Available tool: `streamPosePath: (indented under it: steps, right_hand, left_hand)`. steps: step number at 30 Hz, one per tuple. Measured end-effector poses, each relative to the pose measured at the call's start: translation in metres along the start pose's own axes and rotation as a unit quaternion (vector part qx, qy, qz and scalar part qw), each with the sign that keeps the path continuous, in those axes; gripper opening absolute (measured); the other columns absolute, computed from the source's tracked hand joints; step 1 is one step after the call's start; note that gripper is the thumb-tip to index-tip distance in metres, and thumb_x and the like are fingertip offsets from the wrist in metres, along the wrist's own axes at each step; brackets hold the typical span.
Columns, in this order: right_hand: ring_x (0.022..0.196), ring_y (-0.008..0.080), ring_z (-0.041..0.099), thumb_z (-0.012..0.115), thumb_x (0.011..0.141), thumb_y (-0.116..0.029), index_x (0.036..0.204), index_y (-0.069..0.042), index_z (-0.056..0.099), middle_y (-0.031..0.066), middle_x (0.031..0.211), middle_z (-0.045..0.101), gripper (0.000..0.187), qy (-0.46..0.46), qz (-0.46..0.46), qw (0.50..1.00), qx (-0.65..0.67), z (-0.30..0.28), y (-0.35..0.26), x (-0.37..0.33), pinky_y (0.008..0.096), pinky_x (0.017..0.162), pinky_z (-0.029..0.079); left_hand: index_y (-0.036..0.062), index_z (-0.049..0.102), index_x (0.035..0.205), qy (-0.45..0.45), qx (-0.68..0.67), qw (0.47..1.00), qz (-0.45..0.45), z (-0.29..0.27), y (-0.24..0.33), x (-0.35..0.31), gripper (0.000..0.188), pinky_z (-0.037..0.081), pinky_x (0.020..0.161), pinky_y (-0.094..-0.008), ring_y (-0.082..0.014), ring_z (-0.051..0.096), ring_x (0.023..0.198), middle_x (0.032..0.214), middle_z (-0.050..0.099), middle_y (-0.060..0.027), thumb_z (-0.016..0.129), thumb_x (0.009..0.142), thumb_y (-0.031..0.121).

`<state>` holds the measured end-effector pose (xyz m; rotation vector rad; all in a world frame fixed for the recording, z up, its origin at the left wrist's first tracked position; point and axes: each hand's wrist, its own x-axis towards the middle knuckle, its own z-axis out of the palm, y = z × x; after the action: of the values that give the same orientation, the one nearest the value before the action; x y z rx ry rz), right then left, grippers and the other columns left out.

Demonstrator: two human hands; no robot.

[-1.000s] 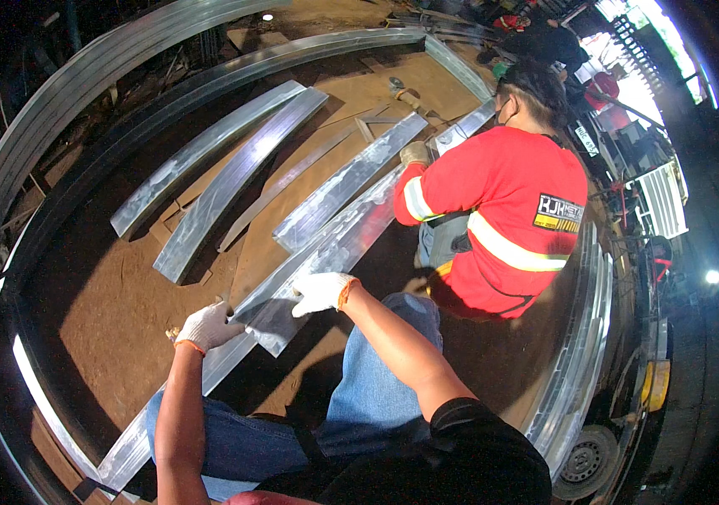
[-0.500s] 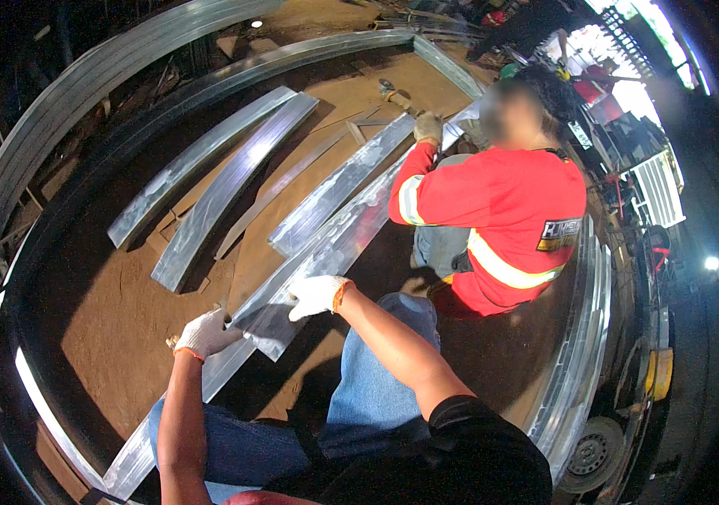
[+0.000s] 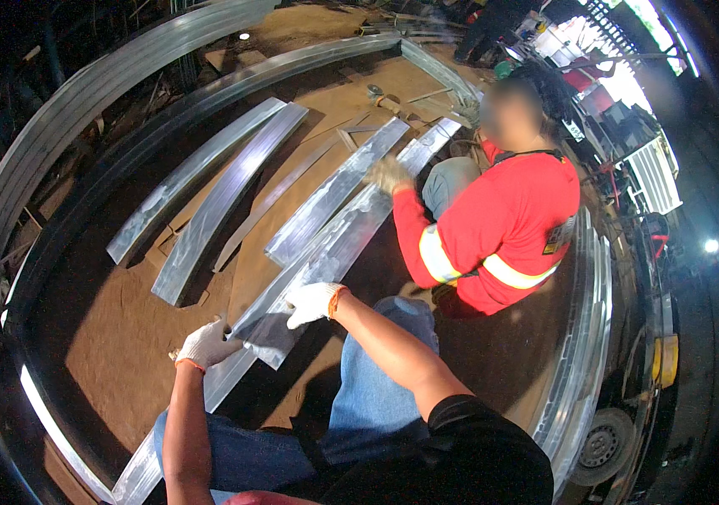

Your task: The person sits on the floor and repeatedly picks up, inspects, and places down long metal bars. They handle the bars one at a time, turning them over and examining the surfaces before setting them back down in a pile.

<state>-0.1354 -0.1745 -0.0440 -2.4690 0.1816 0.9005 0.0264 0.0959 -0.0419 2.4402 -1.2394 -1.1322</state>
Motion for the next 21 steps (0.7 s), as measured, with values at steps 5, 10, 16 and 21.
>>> streamPosePath:
  steps: [5,10,16,21]
  right_hand:
    - [0.118,0.042,0.066,0.075,0.091,-0.049,0.132,0.001,0.063,0.0267,0.127,0.068,0.066,-0.006,0.001,1.0,0.005,0.001,0.001,0.001,0.0477,0.102,0.052]
    - [0.119,0.0415,0.066,0.075,0.09,-0.048,0.132,0.001,0.063,0.0263,0.127,0.069,0.065,-0.002,0.001,1.0,0.007,-0.001,-0.002,0.0,0.0472,0.102,0.052]
    - [0.116,0.0391,0.068,0.079,0.086,-0.041,0.125,-0.002,0.068,0.0216,0.122,0.072,0.056,0.097,-0.038,0.995,-0.006,-0.01,-0.007,-0.006,0.0468,0.099,0.054]
    - [0.113,0.0372,0.07,0.077,0.086,-0.043,0.121,-0.009,0.072,0.0168,0.114,0.075,0.048,0.163,-0.034,0.983,-0.073,-0.024,-0.031,-0.014,0.0523,0.101,0.051]
  left_hand:
    - [0.0048,0.072,0.125,0.006,0.0,1.0,0.003,-0.001,0.001,-0.002,0.067,0.056,0.096,-0.046,-0.0392,0.072,0.112,0.118,0.075,-0.0231,0.073,0.082,0.057]
    - [0.0067,0.074,0.124,-0.003,0.006,1.0,-0.002,-0.003,0.003,-0.003,0.064,0.057,0.096,-0.0463,-0.0379,0.073,0.113,0.118,0.076,-0.0233,0.072,0.082,0.055]
    - [0.0063,0.075,0.121,0.008,0.012,1.0,-0.003,0.001,-0.001,0.001,0.061,0.058,0.096,-0.0469,-0.0384,0.073,0.112,0.116,0.076,-0.023,0.072,0.083,0.054]
    - [0.0044,0.072,0.118,0.048,-0.019,0.999,-0.008,-0.003,-0.017,0.004,0.057,0.057,0.092,-0.0464,-0.0395,0.073,0.108,0.113,0.076,-0.023,0.074,0.083,0.049]
